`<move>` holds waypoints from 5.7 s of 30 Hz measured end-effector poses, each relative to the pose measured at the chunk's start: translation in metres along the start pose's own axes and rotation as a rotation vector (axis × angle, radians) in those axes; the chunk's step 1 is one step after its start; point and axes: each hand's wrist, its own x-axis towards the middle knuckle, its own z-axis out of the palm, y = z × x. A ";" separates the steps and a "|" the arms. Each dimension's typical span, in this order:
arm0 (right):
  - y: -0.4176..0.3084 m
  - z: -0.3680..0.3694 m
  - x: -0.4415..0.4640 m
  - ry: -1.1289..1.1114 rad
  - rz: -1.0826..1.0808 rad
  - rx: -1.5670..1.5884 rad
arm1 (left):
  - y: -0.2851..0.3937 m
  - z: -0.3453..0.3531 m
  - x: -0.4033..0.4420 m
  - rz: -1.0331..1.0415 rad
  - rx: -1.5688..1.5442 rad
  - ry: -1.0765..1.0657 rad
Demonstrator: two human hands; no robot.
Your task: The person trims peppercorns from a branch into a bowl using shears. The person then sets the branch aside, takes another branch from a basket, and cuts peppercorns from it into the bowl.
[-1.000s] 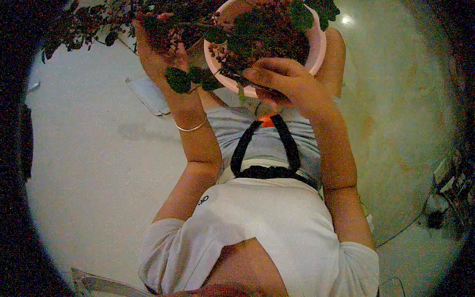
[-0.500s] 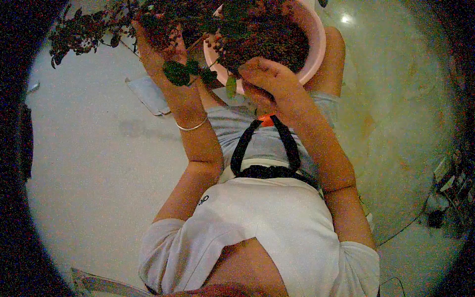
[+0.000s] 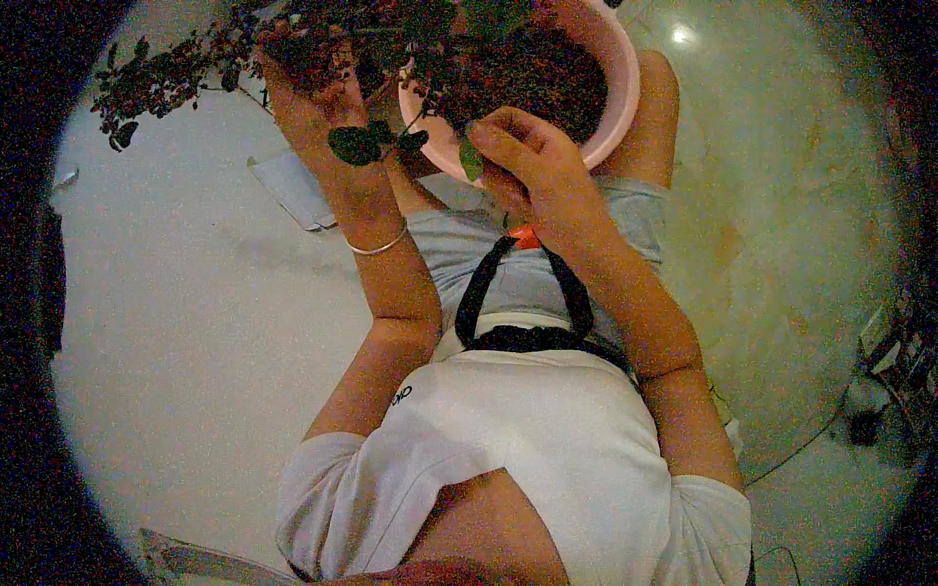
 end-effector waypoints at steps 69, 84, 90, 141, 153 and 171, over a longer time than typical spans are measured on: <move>-0.030 -0.002 -0.007 0.465 -0.839 -1.781 | 0.017 0.068 -0.022 -0.104 0.184 0.278; -0.051 0.005 -0.034 0.431 -0.931 -1.668 | 0.021 0.059 -0.020 -0.133 0.342 0.235; -0.055 0.009 -0.027 0.332 -0.946 -1.735 | 0.024 0.067 -0.025 -0.100 0.250 0.276; -0.042 0.002 -0.010 0.499 -0.917 -1.294 | 0.018 0.046 -0.034 -0.166 0.178 0.165; -0.045 0.001 -0.013 0.464 -0.776 -1.428 | 0.009 0.042 -0.021 -0.272 0.113 0.340; -0.027 -0.016 -0.014 0.310 -0.597 -0.834 | 0.025 0.048 -0.024 -0.226 0.406 0.304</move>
